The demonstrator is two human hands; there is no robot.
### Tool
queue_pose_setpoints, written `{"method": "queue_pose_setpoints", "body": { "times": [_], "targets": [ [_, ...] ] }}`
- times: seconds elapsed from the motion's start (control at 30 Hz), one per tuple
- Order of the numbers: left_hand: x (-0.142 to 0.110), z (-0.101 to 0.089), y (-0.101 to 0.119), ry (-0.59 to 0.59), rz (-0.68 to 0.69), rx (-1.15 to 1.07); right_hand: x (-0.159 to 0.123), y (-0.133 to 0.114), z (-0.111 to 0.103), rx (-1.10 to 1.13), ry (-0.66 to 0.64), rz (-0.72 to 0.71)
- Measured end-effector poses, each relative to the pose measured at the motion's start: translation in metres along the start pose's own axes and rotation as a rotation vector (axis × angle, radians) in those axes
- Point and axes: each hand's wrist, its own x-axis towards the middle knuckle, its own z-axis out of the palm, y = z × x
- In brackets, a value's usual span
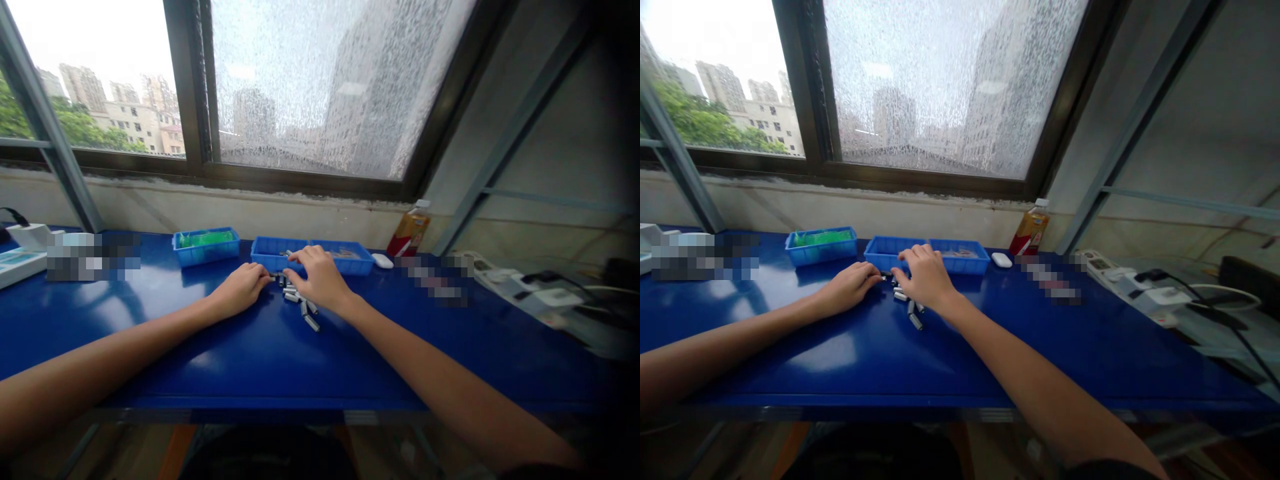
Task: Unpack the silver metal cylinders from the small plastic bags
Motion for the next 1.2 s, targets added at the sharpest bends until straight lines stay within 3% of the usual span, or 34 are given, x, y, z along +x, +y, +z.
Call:
{"method": "queue_pose_setpoints", "body": {
  "times": [0.1, 0.23, 0.37, 0.5, 0.7, 0.87, 1.07, 1.2],
  "targets": [
    [0.001, -0.002, 0.005, 0.018, -0.001, -0.098, -0.003, -0.014, -0.001, 0.067, -0.069, -0.132],
    [0.000, -0.006, 0.012, 0.045, 0.011, -0.165, -0.004, -0.021, 0.004, 0.112, -0.076, -0.162],
    [-0.002, -0.012, 0.015, 0.086, -0.003, -0.311, -0.003, -0.017, 0.009, 0.176, -0.022, -0.098],
    [-0.004, -0.018, 0.019, 0.115, 0.072, -0.429, -0.001, -0.014, 0.009, 0.237, 0.021, 0.039],
    [-0.004, -0.021, 0.025, 0.194, 0.099, -0.302, 0.000, -0.015, 0.007, 0.308, 0.010, 0.075],
    [-0.004, -0.016, 0.022, 0.182, 0.075, -0.262, -0.004, -0.020, 0.006, 0.376, 0.001, 0.110],
    [-0.005, -0.016, 0.022, 0.152, 0.050, -0.215, -0.007, -0.023, 0.007, 0.394, -0.037, -0.052],
    [-0.005, -0.019, 0.022, 0.122, 0.021, -0.202, -0.006, -0.021, 0.009, 0.359, -0.004, -0.056]
  ]
}}
